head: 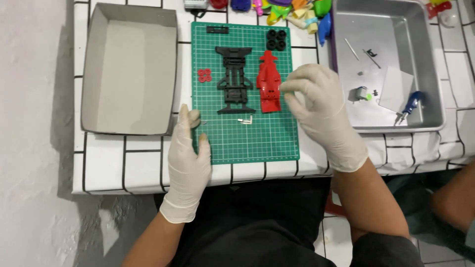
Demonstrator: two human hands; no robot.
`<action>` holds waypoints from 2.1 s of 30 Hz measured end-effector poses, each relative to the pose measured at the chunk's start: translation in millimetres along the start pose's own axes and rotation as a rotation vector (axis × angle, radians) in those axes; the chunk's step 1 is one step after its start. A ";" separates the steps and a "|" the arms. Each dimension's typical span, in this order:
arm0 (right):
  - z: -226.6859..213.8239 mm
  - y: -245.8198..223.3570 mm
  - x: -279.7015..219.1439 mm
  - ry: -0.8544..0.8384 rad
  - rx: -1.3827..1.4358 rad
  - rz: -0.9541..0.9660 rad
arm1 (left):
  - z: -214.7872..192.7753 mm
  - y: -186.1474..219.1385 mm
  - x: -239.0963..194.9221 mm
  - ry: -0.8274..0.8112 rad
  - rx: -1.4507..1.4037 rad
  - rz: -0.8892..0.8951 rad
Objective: Assembling a toy car by installing gears, axles, and other small components into the chassis on a workbench.
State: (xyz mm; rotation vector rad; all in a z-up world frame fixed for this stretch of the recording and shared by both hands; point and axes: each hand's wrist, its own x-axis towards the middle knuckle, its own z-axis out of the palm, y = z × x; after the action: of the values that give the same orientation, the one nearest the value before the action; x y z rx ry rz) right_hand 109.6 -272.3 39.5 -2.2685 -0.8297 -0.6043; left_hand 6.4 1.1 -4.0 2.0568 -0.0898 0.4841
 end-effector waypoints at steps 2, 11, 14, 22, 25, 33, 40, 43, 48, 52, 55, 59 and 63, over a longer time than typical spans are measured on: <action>-33.2 34.6 -11.7 0.021 -0.128 0.065 | 1.6 0.0 -0.5 0.008 -0.008 0.038; -123.1 164.2 -20.8 -0.277 -0.534 0.946 | -4.9 16.1 13.3 0.025 0.094 0.258; -120.9 171.8 -12.3 -0.346 -0.525 1.071 | -3.3 13.8 24.4 0.011 0.070 0.343; -112.4 206.4 -21.7 -0.362 -0.471 1.093 | 8.7 0.7 33.5 0.075 0.074 0.516; -112.0 201.6 -19.1 -0.382 -0.511 1.055 | 8.9 -2.3 32.6 0.080 0.057 0.511; -108.3 112.8 23.5 -0.297 -0.213 1.015 | 6.7 -3.1 31.6 0.092 0.025 0.457; -83.4 161.6 21.2 -0.375 -0.342 1.050 | 3.8 -1.3 30.9 0.089 -0.025 0.439; -77.4 178.8 16.0 -0.383 -0.405 1.017 | 3.9 -2.8 30.8 0.096 -0.011 0.439; -77.9 175.6 20.4 -0.376 -0.441 1.039 | 3.2 -2.4 31.6 0.083 -0.045 0.414; -78.0 168.2 27.8 -0.409 -0.439 1.061 | 3.1 -1.6 32.5 0.086 -0.051 0.415; -78.1 158.7 39.0 -0.532 -0.497 1.080 | 2.7 0.7 33.6 0.079 -0.086 0.395; -76.3 142.1 56.5 -0.650 -0.570 1.058 | 3.1 1.3 33.9 0.087 -0.085 0.406; -67.8 150.4 66.5 -0.840 -0.772 1.027 | 3.3 0.3 33.7 0.081 -0.106 0.400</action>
State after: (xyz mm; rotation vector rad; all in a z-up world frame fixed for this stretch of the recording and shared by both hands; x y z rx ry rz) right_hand 246.8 -382.7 64.8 -3.2119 0.4399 0.6675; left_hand 38.2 2.6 7.4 1.9144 -0.4749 0.7895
